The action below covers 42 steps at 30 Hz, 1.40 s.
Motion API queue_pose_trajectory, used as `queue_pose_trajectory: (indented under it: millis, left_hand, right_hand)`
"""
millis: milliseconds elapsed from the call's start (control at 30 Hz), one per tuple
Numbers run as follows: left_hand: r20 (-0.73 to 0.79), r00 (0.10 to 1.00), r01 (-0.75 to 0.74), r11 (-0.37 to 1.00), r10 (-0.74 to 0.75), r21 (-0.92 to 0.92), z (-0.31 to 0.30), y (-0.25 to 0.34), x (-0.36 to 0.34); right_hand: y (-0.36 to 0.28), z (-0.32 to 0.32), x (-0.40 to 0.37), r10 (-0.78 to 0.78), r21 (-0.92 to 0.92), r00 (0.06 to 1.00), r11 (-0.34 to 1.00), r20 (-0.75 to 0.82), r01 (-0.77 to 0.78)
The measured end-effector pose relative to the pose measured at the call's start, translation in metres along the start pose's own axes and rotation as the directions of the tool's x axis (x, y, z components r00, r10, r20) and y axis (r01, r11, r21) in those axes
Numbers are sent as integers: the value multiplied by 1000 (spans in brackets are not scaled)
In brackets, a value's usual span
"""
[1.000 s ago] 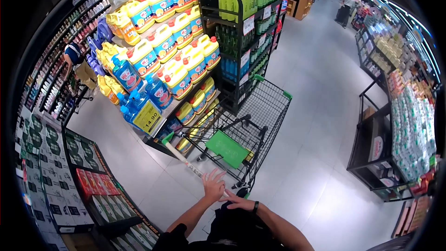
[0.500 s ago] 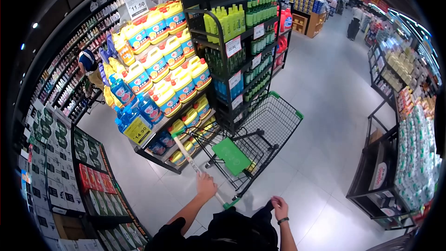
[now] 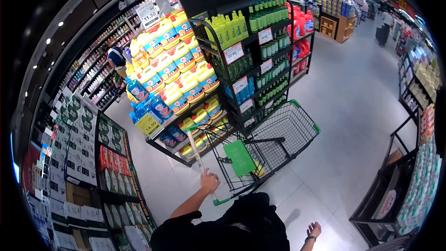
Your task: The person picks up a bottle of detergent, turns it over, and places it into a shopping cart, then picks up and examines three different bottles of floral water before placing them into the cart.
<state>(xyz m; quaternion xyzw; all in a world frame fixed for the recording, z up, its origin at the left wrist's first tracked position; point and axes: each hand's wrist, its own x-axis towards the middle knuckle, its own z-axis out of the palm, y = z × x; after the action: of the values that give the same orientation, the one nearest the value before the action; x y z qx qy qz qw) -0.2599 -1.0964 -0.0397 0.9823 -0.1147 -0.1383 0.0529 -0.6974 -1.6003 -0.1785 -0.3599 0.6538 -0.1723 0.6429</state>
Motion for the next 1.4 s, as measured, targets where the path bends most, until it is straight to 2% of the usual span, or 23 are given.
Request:
queue_pose_trajectory:
  millis: [67,133,167,233,367,467,600,733,767,900,1067,1100,1133,1167,1200,1233,1267,1300,1333,1367,1400]
  left_hand:
    - [4,1000,-6,1000,6,28,0,13,-7]
    - [-25,999,32,978,-27,206,0,35,-12]
    - [-23,999,37,979,-33,199,0,44,-12]
    - [-65,993,108,964,-95,242,-1,62,-13]
    - [-42,993,113,969,-106,221,-10,84,-14]
    - [-41,994,108,975,-102,195,-8,95,-9]
    - [-44,991,132,976,-127,172,-3,109,6]
    - [-74,989,136,982,-127,129,-10,121,27]
    - [-141,983,135,982,-116,134,-2,120,34]
    - [-132,979,163,984,-153,66,-29,151,55]
    - [-123,959,258,966,-254,15,-34,188,78]
    - [-104,955,281,960,-279,1,-35,196,83]
    - [-107,949,299,954,-297,5,-36,203,90]
    - [-227,934,280,960,-276,-15,-35,211,96]
    - [-338,906,261,965,-255,-29,-35,220,95]
    - [-361,888,284,957,-284,-52,-41,230,100]
    - [-367,879,307,950,-304,-52,-42,238,105]
    - [-471,778,439,896,-417,-69,-41,245,111]
    - [-563,651,557,824,-509,-101,-35,251,117]
    - [-564,639,573,813,-523,-104,-28,256,125]
    - [-590,472,696,688,-655,-207,-23,260,133]
  right_hand:
    - [-34,55,-4,-18,-96,990,995,139,32]
    - [-60,112,-3,-14,-174,960,983,281,65]
    - [-76,142,-9,-14,-204,935,975,355,92]
    - [-103,194,-14,-8,-266,868,950,496,161]
    - [-144,278,-3,93,-367,714,899,693,239]
    - [-167,325,41,228,-473,728,869,647,149]
    - [-212,359,97,298,-549,795,834,528,51]
    - [-249,370,150,333,-575,782,817,526,39]
    - [-260,375,159,332,-575,776,817,535,47]
    - [-298,401,181,377,-577,703,814,604,59]
    - [-323,449,215,403,-621,685,779,607,92]
    - [-313,454,244,172,-646,738,635,652,422]
    - [-316,464,249,-59,-628,695,382,716,678]
    - [-317,468,252,-336,-539,573,195,748,819]
    - [-336,470,240,-314,-536,568,191,760,822]
    - [-360,477,229,-256,-434,404,-72,878,898]
    - [-379,492,224,-159,-270,230,-319,960,909]
    - [-391,504,233,78,-237,289,-394,954,888]
    - [-401,514,243,90,-217,273,-396,958,892]
    - [-408,523,253,158,-154,225,-366,961,918]
    - [-414,532,263,227,-91,173,-333,958,939]
